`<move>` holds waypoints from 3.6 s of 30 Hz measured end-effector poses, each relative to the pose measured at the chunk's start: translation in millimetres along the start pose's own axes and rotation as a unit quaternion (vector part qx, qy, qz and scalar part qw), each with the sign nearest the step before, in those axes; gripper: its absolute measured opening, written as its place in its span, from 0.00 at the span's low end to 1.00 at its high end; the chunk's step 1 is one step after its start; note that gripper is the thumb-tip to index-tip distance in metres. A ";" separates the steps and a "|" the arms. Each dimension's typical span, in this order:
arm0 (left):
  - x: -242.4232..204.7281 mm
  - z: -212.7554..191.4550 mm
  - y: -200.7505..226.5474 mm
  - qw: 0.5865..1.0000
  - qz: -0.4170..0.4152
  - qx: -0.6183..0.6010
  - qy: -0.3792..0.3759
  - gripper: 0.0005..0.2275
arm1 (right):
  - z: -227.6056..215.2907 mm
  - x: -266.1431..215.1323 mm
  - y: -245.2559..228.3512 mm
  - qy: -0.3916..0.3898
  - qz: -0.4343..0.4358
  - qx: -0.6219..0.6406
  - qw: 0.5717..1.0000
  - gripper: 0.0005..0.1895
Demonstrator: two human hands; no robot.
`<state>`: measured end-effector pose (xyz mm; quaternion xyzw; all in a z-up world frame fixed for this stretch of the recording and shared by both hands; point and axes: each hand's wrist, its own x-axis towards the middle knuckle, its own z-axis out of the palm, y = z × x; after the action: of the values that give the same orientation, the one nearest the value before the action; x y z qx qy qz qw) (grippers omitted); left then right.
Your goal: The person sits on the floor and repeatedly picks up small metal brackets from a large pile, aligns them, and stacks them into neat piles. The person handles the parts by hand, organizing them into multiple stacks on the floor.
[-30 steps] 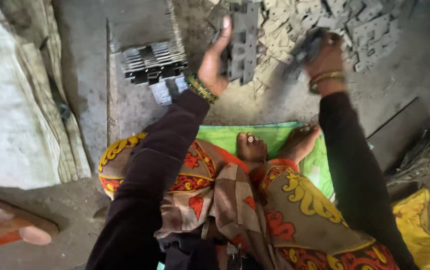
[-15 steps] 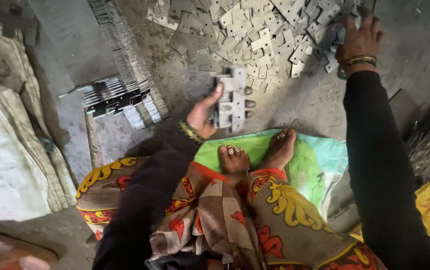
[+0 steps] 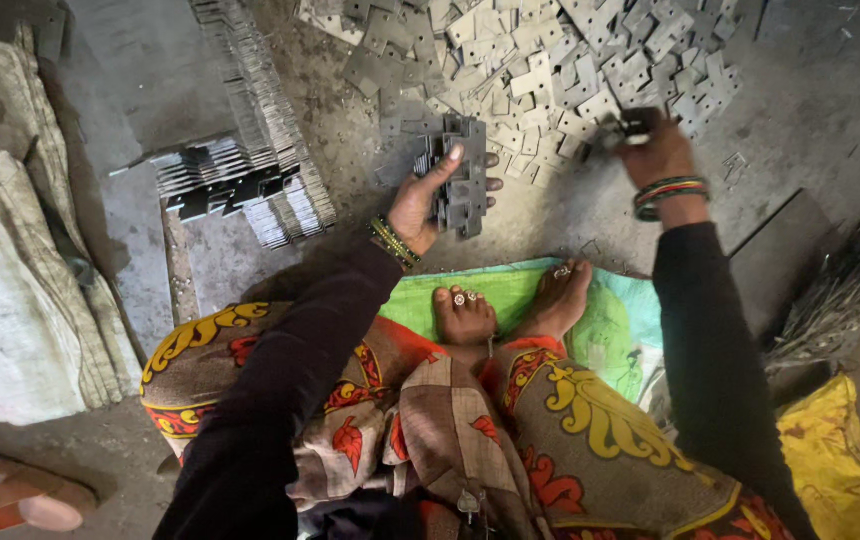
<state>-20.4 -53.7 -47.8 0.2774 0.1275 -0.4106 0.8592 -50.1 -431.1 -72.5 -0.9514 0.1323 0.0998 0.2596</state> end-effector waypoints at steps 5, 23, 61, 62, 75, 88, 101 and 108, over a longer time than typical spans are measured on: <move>-2.7 8.5 1.9 1.000 0.026 -0.007 0.014 0.24 | -1.9 -6.3 -10.7 0.133 -0.140 -0.255 0.948 0.24; -4.9 -2.8 11.1 0.997 0.060 -0.043 0.014 0.26 | 60.8 7.5 -124.3 0.119 -0.066 -0.169 0.976 0.27; -1.0 -12.3 10.2 0.991 0.050 -0.090 -0.091 0.29 | -16.4 49.9 32.3 0.124 0.163 -0.212 0.955 0.41; 0.0 -10.8 12.3 0.990 0.045 -0.092 -0.101 0.30 | -13.8 51.5 47.0 0.124 0.106 -0.242 0.956 0.42; -13.5 2.0 27.2 0.957 0.006 -0.199 -0.209 0.39 | -3.9 -57.9 -20.2 0.113 -0.147 -0.147 0.971 0.33; -8.5 1.8 17.4 0.997 0.002 -0.021 -0.070 0.29 | 3.0 -63.6 -30.0 0.023 0.077 -0.023 0.996 0.20; 2.6 -16.6 9.9 0.999 0.034 -0.017 -0.021 0.30 | 67.0 -13.7 -54.0 0.168 -0.015 -0.223 0.960 0.33; 4.0 -15.8 8.6 0.996 0.037 -0.054 -0.054 0.30 | 23.5 -43.7 -101.1 0.073 0.028 0.043 0.996 0.17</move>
<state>-11.1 -42.7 -59.3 0.2126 0.0927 -0.3853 0.8932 -63.6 -326.2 -33.8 -0.9401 0.1817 0.0319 0.2868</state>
